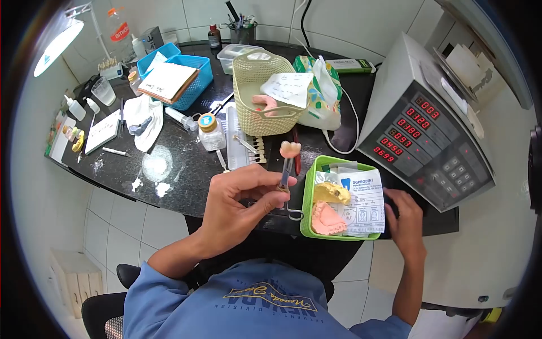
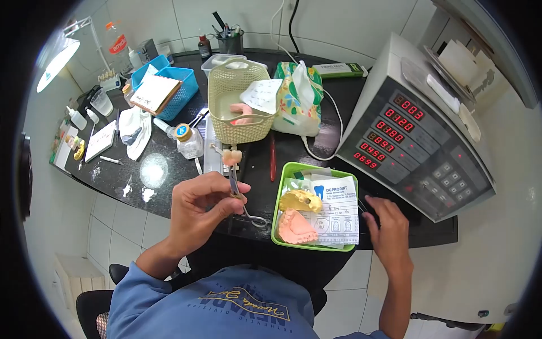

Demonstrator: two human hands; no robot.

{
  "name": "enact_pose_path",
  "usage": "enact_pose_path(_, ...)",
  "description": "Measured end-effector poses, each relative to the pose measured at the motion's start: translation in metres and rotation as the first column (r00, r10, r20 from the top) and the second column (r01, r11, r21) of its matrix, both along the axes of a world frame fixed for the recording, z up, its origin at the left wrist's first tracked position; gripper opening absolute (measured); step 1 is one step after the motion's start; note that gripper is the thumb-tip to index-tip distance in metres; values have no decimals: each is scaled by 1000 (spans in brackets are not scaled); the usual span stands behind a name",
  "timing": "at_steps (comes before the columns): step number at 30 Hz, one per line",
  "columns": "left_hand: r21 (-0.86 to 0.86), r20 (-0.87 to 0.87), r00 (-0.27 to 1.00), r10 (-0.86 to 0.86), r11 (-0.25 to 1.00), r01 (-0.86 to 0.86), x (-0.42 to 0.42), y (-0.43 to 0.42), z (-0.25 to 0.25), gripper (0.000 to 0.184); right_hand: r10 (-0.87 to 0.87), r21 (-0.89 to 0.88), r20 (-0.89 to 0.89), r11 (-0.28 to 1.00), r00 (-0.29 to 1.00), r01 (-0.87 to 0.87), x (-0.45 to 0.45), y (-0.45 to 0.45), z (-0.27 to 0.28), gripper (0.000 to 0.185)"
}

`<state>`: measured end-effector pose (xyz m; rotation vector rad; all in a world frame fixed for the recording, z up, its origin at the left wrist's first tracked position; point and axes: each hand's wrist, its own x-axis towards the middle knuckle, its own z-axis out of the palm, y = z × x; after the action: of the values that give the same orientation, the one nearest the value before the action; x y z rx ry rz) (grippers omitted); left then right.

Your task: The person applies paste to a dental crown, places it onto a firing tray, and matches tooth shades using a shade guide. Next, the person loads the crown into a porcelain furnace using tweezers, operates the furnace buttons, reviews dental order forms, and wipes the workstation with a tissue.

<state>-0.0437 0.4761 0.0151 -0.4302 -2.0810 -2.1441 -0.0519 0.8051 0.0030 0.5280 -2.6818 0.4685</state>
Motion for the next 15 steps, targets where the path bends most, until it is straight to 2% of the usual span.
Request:
enact_pose_path(1,-113,-84,996,18,993,-28,-2,-4,-4,19,-15,-3,-2,1000,1000,15,-1,0,-7,24)
enact_pose_path(2,-112,-88,996,25,993,-35,-4,-7,-6,19,-30,-6,-1,1000,1000,30,-1,0,-12,25)
enact_pose_path(4,-312,-397,916,49,932,-185,-7,-9,-7,23,-43,-10,-8,999,999,43,0,2,-14,24)
enact_pose_path(8,-357,-508,858,73,889,-287,-7,-7,0,27,-118,3,59,993,991,118,5,3,-7,23)
enact_pose_path(10,-421,-666,745,37,806,-416,-8,-6,1,31,-152,14,77,988,985,152,9,5,-2,22)
enact_pose_path(11,-421,-658,752,38,810,-409,-9,-6,2,31,-192,-31,90,980,977,196,11,7,-1,22)
enact_pose_path(12,-441,-707,708,5,779,-446,-10,-7,3,35,-231,-76,104,968,967,240,13,9,-1,23)
enact_pose_path(13,-455,-751,660,-31,748,-483,-11,-6,3,39,-205,-72,54,975,977,209,13,18,-5,23)
enact_pose_path(14,-457,-743,669,-29,753,-474,-13,-5,2,39,-211,-64,65,975,975,215,15,19,-4,23)
enact_pose_path(15,-447,-783,621,-35,727,-522,-15,-3,1,40,-236,-169,132,952,963,256,17,19,0,23)
